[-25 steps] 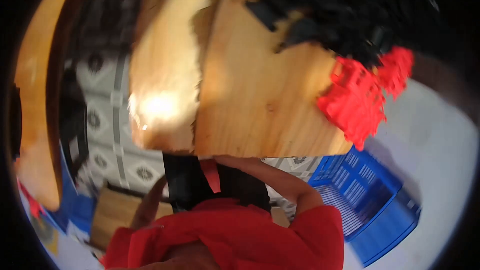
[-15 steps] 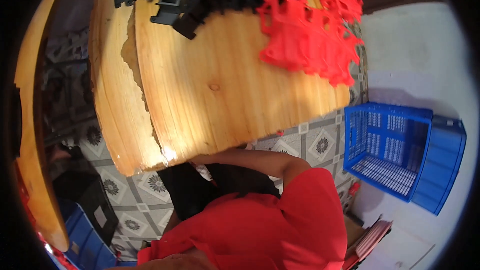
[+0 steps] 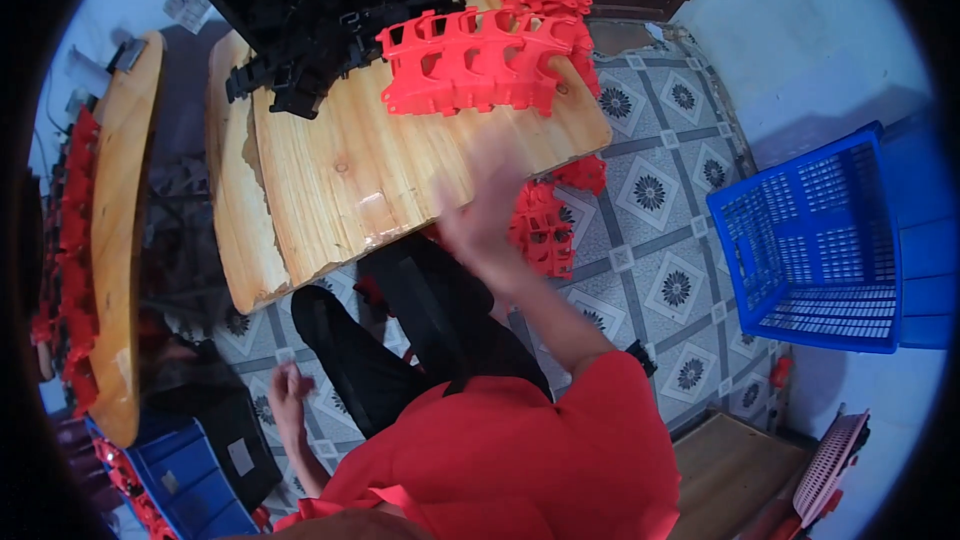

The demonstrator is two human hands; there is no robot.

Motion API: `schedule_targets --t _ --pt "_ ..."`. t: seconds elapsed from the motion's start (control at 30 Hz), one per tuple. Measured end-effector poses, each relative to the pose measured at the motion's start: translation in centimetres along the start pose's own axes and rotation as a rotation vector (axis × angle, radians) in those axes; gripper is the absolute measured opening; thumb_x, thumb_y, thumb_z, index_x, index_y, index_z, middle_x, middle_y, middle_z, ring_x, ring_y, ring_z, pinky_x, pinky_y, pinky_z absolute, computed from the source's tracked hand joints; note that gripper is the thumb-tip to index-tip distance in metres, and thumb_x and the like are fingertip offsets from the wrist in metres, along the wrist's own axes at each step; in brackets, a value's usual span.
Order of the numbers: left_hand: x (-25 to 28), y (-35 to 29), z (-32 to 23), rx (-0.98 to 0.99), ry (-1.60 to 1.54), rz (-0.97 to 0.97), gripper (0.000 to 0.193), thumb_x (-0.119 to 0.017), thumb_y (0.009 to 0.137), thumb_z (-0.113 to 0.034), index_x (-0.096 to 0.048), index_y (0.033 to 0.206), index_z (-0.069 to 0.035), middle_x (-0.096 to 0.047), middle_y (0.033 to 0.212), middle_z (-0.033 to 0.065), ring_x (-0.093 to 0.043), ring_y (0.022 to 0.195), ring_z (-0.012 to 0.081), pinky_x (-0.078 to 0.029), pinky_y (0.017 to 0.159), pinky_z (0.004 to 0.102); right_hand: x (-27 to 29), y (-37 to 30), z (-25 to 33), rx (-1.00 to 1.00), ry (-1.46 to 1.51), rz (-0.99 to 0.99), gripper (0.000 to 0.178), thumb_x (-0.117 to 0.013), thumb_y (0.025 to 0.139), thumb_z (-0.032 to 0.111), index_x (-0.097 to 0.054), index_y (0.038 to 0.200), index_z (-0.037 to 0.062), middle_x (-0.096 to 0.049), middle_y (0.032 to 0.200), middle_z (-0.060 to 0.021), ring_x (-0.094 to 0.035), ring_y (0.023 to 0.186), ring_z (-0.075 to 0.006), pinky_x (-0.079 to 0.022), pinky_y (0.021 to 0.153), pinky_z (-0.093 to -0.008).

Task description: The person carries stacks of red plastic parts from a shelving rack into a workroom. The person then sits at a table and assembles the red plastic parts with black plastic components by hand, placing the assembled items onto the table.

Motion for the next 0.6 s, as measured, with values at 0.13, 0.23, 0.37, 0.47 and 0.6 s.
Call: schedule_targets --t 0.13,0.23,0.37,0.47,0.6 --pt "-12.6 -0.3 -19.2 -0.536 -0.008 0.156 0.041 -0.061 0.089 -0.008 -0.05 0.128 -0.001 -0.057 0.124 0.0126 -0.057 0.111 0.0195 -0.043 0.095 0.032 2.9 4.0 -13.0 -0.303 -0.06 -0.213 0.08 -0.075 0.078 0.025 -0.032 0.139 -0.0022 -0.038 0.139 -0.0244 -0.036 0.129 -0.0383 -0.028 0.107 -0.046" --pt "-24.2 -0.4 -30.3 -1.083 0.334 0.215 0.071 -0.072 0.08 -0.024 -0.039 0.141 -0.008 -0.037 0.143 0.0185 -0.033 0.133 0.0342 -0.03 0.107 0.0438 -0.2 3.0 -20.0 -0.557 0.264 -0.054 0.072 -0.076 0.079 0.025 -0.04 0.134 -0.0054 -0.053 0.126 -0.02 -0.052 0.115 -0.0286 -0.041 0.098 -0.0368" --pt "-32.0 3.0 -35.1 -1.352 0.606 -0.086 0.084 -0.076 0.07 -0.049 -0.04 0.142 -0.023 -0.034 0.144 0.0177 -0.027 0.132 0.0464 -0.026 0.106 0.0566 -4.2 2.6 -18.5 -0.638 0.797 0.184 0.038 -0.064 0.088 0.008 -0.056 0.123 -0.0029 -0.064 0.108 -0.0075 -0.058 0.099 -0.0104 -0.046 0.086 -0.0245" --pt "-34.2 1.2 -32.4 -1.303 0.827 -0.017 0.083 -0.074 0.069 -0.051 -0.041 0.141 -0.026 -0.035 0.143 0.0172 -0.028 0.131 0.0471 -0.024 0.105 0.0598 -1.9 0.5 -16.0 -0.595 0.756 0.252 0.034 -0.061 0.089 0.006 -0.057 0.122 -0.0026 -0.065 0.106 -0.0076 -0.059 0.096 -0.0115 -0.047 0.085 -0.0255" --pt "-28.1 -4.1 -26.9 -1.244 0.797 -0.144 0.073 -0.069 0.072 -0.055 -0.048 0.135 -0.023 -0.037 0.14 0.017 -0.024 0.132 0.0476 -0.02 0.103 0.0625 1.2 -3.2 -9.3 -0.674 0.719 0.464 0.035 -0.059 0.09 0.004 -0.056 0.124 -0.0017 -0.065 0.111 -0.0089 -0.06 0.099 -0.0112 -0.048 0.087 -0.0266"
Point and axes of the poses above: each hand's wrist, its own y-axis towards the middle knuckle, its own x-axis out of the back of the hand, z = x × y, the point moved 9 cm from there along y, towards the middle knuckle
